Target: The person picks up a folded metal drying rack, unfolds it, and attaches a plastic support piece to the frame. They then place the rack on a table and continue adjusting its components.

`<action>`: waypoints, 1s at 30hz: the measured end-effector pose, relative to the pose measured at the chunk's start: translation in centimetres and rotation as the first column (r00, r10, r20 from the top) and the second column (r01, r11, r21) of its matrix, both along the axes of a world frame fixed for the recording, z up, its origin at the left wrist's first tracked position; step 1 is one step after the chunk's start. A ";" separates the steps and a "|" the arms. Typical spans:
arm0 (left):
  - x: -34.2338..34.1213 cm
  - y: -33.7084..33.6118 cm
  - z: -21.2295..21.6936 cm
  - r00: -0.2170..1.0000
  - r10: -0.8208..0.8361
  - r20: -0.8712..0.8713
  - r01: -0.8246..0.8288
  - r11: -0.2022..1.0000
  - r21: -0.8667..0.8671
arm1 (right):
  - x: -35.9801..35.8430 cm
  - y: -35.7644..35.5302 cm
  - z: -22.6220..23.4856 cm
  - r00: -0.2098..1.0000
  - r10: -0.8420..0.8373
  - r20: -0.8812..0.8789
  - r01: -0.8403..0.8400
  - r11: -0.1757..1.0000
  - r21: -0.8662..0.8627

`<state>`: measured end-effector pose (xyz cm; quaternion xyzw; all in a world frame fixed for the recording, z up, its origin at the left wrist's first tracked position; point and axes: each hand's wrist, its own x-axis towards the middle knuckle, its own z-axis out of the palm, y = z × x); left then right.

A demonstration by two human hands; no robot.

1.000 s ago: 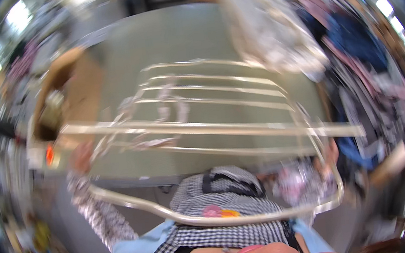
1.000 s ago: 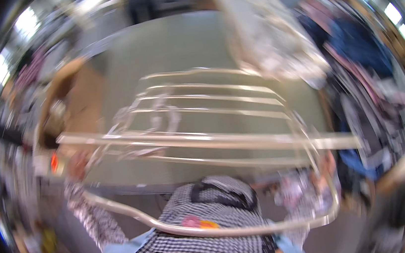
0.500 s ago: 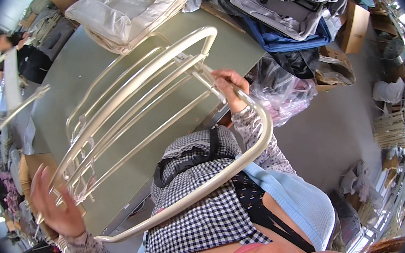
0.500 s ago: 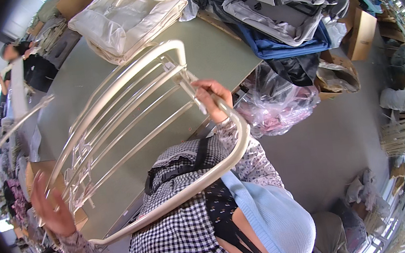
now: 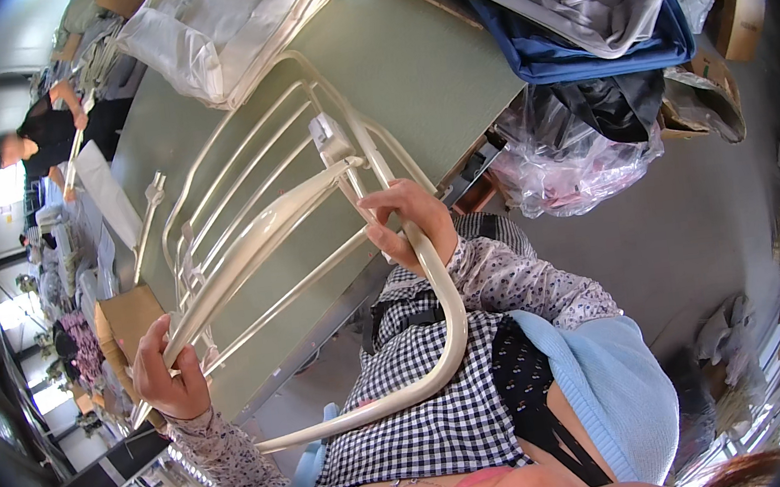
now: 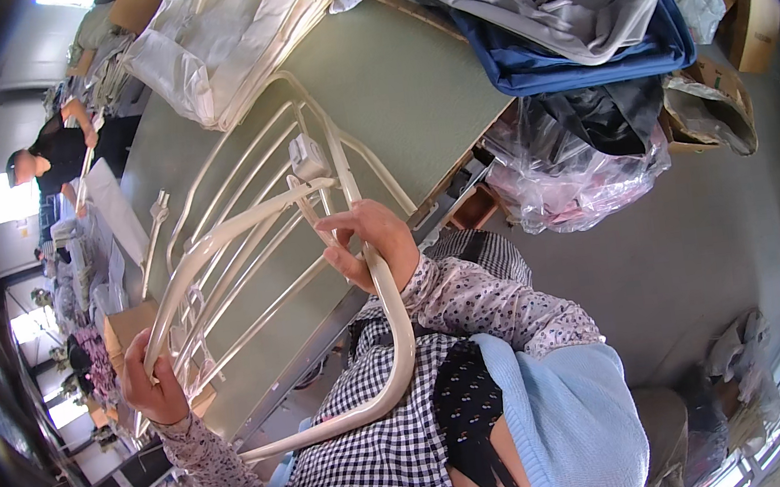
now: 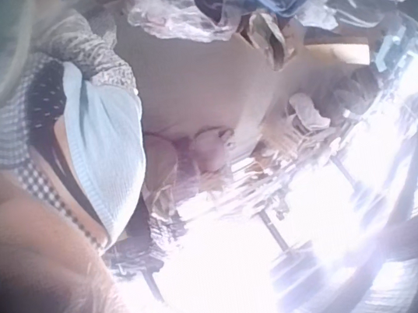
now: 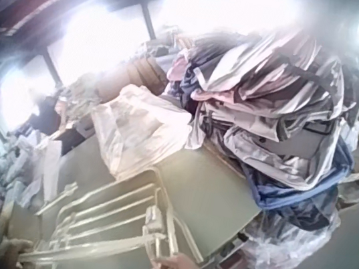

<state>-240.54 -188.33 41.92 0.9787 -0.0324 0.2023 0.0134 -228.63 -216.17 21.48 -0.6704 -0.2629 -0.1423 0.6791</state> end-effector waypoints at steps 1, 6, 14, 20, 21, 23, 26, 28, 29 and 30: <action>0.1 -0.3 -0.1 1.000 0.001 -0.002 -0.001 1.000 0.015 | 0.1 -0.1 -0.3 1.000 -0.009 -0.008 0.009 1.000 0.022; 0.4 -1.1 -0.2 1.000 0.023 -0.009 -0.024 0.999 -0.044 | 0.6 0.3 -0.2 0.998 -0.011 -0.055 0.015 0.998 0.065; -3.2 0.2 -1.2 0.994 0.094 -0.057 -0.097 0.994 -0.044 | 0.2 2.9 -1.7 0.987 0.099 -0.130 -0.078 0.985 0.156; -5.4 4.5 -0.6 0.996 -0.081 0.048 0.076 0.993 0.095 | -1.7 6.8 -3.6 0.962 0.147 -0.231 -0.085 0.962 0.259; -5.7 5.0 0.5 0.997 -0.074 0.003 0.074 0.995 0.062 | -2.3 7.8 -2.1 0.973 0.107 -0.205 -0.062 0.975 0.213; -6.7 5.8 0.8 0.999 -0.042 -0.017 0.042 0.999 0.025 | -3.0 9.4 0.0 0.987 0.041 -0.155 -0.019 0.990 0.138; -8.2 6.1 -0.2 1.000 -0.012 -0.017 0.011 0.999 -0.037 | -3.5 9.6 1.1 0.990 0.039 -0.135 -0.046 0.998 -0.046; -8.7 6.1 -0.7 1.000 -0.013 0.006 0.013 0.999 -0.048 | -3.3 9.4 1.7 0.997 0.070 -0.038 -0.075 0.985 -0.157; -8.8 6.0 -0.9 1.000 -0.020 0.022 0.021 0.999 -0.050 | -3.2 9.2 1.6 0.998 0.060 -0.015 -0.062 0.979 -0.193; -8.8 6.0 -1.1 0.999 -0.030 0.037 0.031 0.998 -0.051 | -3.1 9.0 1.7 0.999 0.053 0.012 -0.049 0.969 -0.241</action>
